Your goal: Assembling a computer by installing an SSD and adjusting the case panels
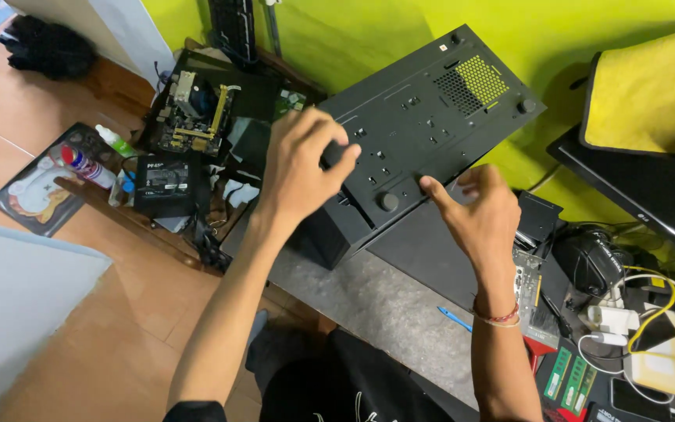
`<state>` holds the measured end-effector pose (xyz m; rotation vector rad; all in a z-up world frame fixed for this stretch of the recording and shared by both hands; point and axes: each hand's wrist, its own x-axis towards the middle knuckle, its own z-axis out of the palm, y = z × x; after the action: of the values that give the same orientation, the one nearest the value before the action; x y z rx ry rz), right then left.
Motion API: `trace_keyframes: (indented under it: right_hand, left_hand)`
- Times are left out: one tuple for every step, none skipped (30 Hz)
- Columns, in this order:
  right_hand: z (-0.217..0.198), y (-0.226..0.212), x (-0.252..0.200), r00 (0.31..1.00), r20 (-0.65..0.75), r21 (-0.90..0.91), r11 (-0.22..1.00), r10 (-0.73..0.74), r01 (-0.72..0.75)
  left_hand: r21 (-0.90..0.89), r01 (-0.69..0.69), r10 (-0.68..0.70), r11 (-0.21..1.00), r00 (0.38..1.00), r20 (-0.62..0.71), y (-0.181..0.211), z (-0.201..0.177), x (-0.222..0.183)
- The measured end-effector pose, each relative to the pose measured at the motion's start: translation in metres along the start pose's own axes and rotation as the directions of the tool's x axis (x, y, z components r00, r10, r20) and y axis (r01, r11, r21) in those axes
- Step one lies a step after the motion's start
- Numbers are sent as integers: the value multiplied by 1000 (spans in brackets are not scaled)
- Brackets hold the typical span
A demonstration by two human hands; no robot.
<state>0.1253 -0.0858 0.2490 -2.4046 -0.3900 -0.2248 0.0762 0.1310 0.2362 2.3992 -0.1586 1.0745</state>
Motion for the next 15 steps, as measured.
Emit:
trace_keyframes:
  right_hand:
    - [3, 4, 4, 1000, 5, -1, 1000, -6, 6]
    - [7, 8, 6, 953, -133, -19, 962, -272, 272]
    - [11, 11, 8, 818, -259, -71, 854, -514, 515]
    - [13, 1, 10, 820, -251, -70, 854, -515, 515]
    - [16, -10, 11, 773, -193, 47, 781, -605, 623]
    - [20, -21, 15, 706, -153, 171, 685, -691, 708]
    - [26, -27, 17, 705, -152, 174, 684, -692, 709]
    - [30, -34, 18, 659, -101, 210, 631, -746, 747]
    - [34, -40, 19, 605, -52, 248, 576, -795, 778]
    - [35, -44, 17, 604, -54, 250, 575, -795, 779]
    - [36, -48, 16, 629, 33, 256, 615, -777, 746]
    - [35, -52, 16, 647, 116, 252, 652, -753, 715]
    - [35, -53, 19, 647, 110, 250, 651, -755, 717]
    - [34, -53, 18, 650, 155, 252, 666, -744, 702]
    - [34, -52, 18, 652, 200, 253, 682, -731, 687]
  left_hand:
    - [3, 6, -6, 1000, 1000, -4, 7, 0, -7]
    - [10, -12, 12, 1000, 1000, 14, 13, 0, -14]
    - [17, -31, 30, 999, 999, 33, 20, -1, -21]
    - [16, -23, 22, 1000, 999, 34, 21, -3, -22]
    - [-14, -34, 35, 999, 997, 64, 21, -6, -22]
    - [-42, -50, 53, 998, 994, 92, 21, -9, -20]
    - [-39, -46, 50, 998, 994, 92, 17, -10, -19]
    - [-70, -45, 56, 996, 986, 157, 14, -12, -17]
    - [-101, -43, 64, 994, 973, 221, 11, -13, -15]
    - [-99, -43, 64, 994, 973, 221, 12, -19, -12]
    - [-142, 22, 24, 990, 948, 317, 13, -24, -9]
    - [-180, 84, -3, 980, 912, 410, 14, -29, -4]
    - [-179, 77, 2, 981, 913, 408, 12, -31, 2]
    - [-170, 108, -15, 979, 881, 473, 11, -32, 4]
    - [-159, 138, -32, 978, 843, 537, 11, -33, 6]
